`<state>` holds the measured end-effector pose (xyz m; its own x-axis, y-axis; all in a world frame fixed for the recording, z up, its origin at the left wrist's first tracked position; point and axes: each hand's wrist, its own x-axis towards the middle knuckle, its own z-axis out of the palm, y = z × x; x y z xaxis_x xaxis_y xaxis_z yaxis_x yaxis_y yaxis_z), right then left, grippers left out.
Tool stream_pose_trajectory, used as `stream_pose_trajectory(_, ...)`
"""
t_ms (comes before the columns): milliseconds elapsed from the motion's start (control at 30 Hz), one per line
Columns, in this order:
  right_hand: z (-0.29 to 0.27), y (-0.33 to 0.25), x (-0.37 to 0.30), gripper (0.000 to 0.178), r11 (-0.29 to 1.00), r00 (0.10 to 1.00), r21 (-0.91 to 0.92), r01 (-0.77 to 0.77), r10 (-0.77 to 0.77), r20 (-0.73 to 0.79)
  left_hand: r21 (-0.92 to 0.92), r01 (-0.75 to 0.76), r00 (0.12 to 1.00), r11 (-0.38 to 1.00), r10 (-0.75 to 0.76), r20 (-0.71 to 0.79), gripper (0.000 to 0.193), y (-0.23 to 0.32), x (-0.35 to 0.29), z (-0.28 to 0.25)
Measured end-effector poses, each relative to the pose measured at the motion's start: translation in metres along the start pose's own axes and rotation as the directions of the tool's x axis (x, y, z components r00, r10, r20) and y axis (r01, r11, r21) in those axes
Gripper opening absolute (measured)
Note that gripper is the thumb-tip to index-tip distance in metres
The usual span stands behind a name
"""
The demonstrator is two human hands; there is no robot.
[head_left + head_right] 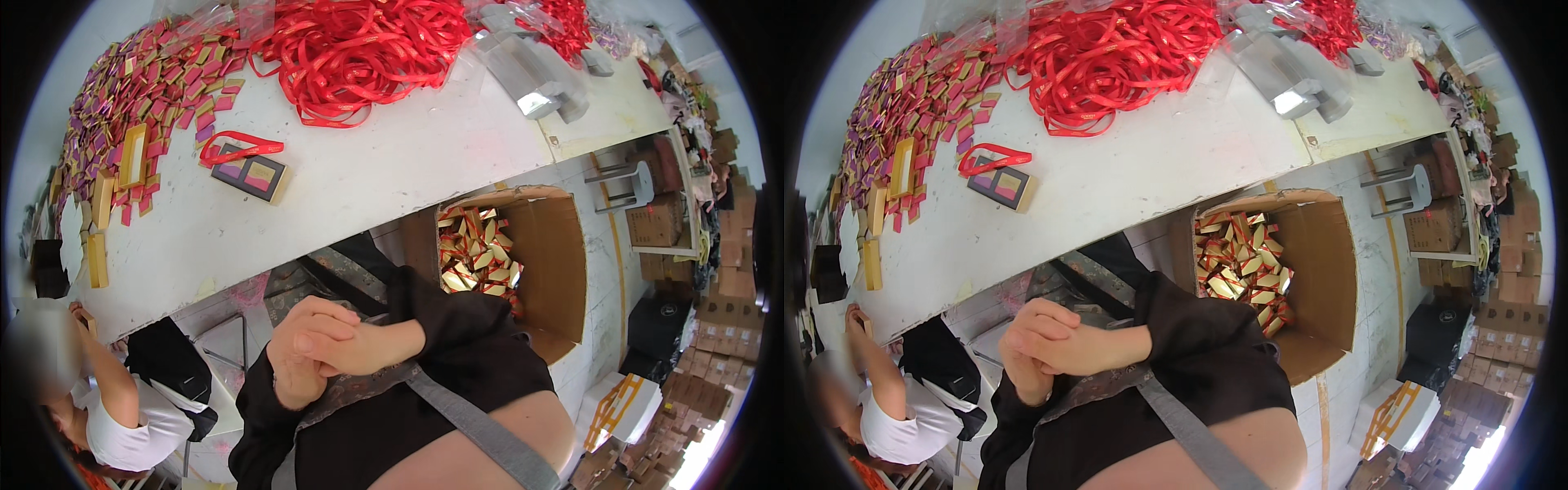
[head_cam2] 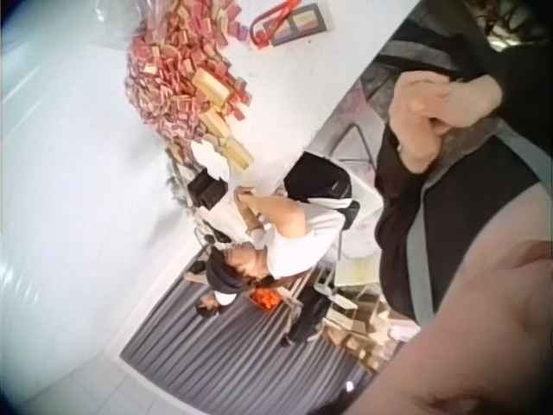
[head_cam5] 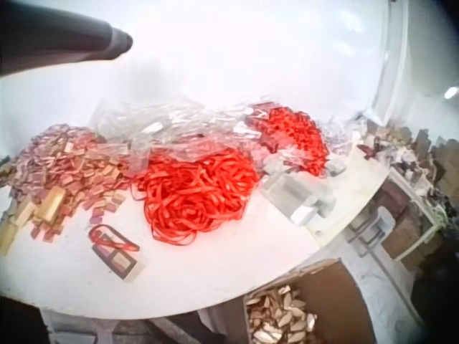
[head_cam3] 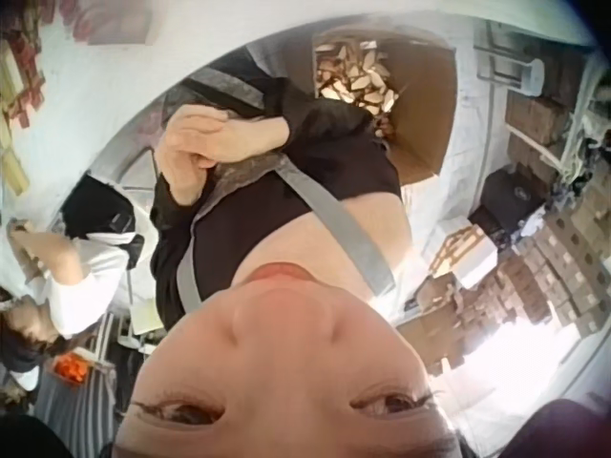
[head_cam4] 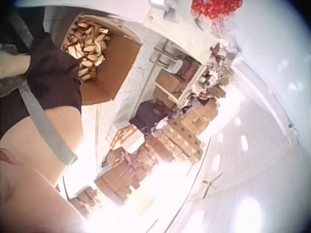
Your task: The person assembles small rectangular boxes from flat cardboard pieces, inserts colorful inserts, and ties red ribbons around them. The person repeats this process multiple times, placing finished boxes on the table.
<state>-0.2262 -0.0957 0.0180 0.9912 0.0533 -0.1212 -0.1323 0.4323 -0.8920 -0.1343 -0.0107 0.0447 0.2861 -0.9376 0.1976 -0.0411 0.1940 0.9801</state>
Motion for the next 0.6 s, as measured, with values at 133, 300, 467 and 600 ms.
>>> stream_pose_trajectory(133,0.023,0.007,-0.002,0.032,0.886,0.792,-0.271,0.377,-0.46,-0.401,0.083,-0.166,0.971,0.983,0.177,-0.163,0.052,-0.013,0.003,0.013)
stream_pose_trajectory(300,0.0,-0.03,-0.008,0.034,0.919,0.925,-0.145,0.367,-0.377,-0.05,-0.083,0.058,0.984,0.995,-0.043,0.174,0.043,0.003,0.019,-0.009)
stream_pose_trajectory(467,-0.013,-0.023,-0.006,0.032,0.984,0.966,-0.15,0.098,-0.058,0.252,-0.112,0.09,0.996,0.99,-0.089,0.014,0.05,-0.024,0.005,-0.005)
stream_pose_trajectory(600,-0.015,0.016,0.01,0.03,0.963,0.969,-0.244,0.118,-0.058,0.24,-0.171,-0.087,0.996,0.981,0.082,-0.033,0.036,-0.022,0.004,-0.005)
